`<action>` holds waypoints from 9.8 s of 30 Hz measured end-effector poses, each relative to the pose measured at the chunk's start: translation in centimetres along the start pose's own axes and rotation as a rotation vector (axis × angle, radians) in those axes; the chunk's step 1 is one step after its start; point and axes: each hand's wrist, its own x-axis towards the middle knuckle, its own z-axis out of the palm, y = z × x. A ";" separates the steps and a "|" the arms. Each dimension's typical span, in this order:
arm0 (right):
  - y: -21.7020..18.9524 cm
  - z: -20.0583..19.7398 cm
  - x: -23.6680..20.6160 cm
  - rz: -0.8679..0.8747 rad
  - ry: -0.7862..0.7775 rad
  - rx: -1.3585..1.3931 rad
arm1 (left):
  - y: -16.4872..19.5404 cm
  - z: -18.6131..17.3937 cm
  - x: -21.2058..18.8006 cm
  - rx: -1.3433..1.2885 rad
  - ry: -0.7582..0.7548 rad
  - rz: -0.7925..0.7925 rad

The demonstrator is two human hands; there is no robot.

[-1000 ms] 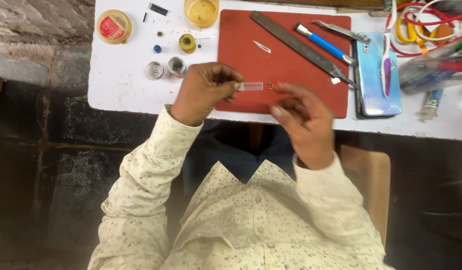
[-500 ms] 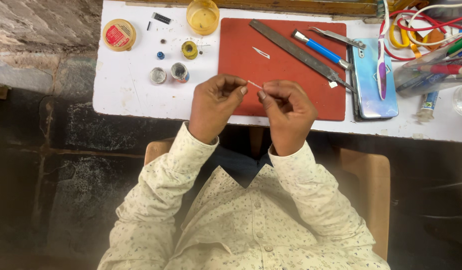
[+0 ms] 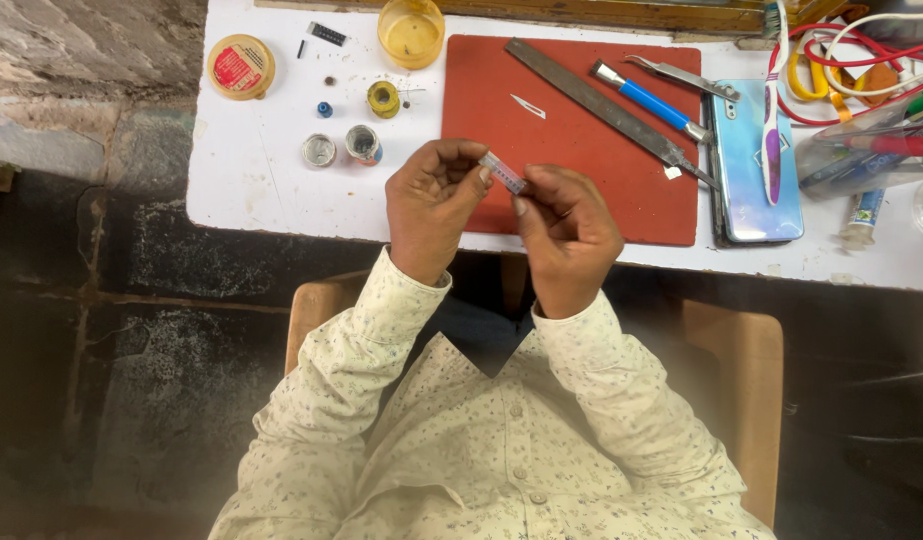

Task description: The person uses a soldering iron to heat a small component on a red mat, then cleans it with a toothbrush and applies a substance with a blue tool. They continue to manipulate the component with a metal file and a small brush, handling several tiny parts on the mat.

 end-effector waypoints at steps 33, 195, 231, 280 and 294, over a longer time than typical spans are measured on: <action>0.5 -0.2 3.2 0.390 -0.076 0.253 | 0.8 -1.2 -0.4 0.020 -0.135 -0.322; -2.3 -0.5 3.3 0.444 -0.203 0.037 | 4.5 -1.2 0.5 1.017 -0.367 0.646; -2.5 -1.8 4.1 0.459 -0.316 -0.059 | 4.9 -1.0 0.2 0.979 -0.415 0.699; -0.3 -1.9 3.5 0.369 -0.183 0.026 | 1.0 -1.3 1.0 0.270 -0.166 -0.108; 1.5 -0.5 4.3 0.201 -0.186 -0.156 | 0.4 -1.8 2.9 0.482 -0.135 -0.024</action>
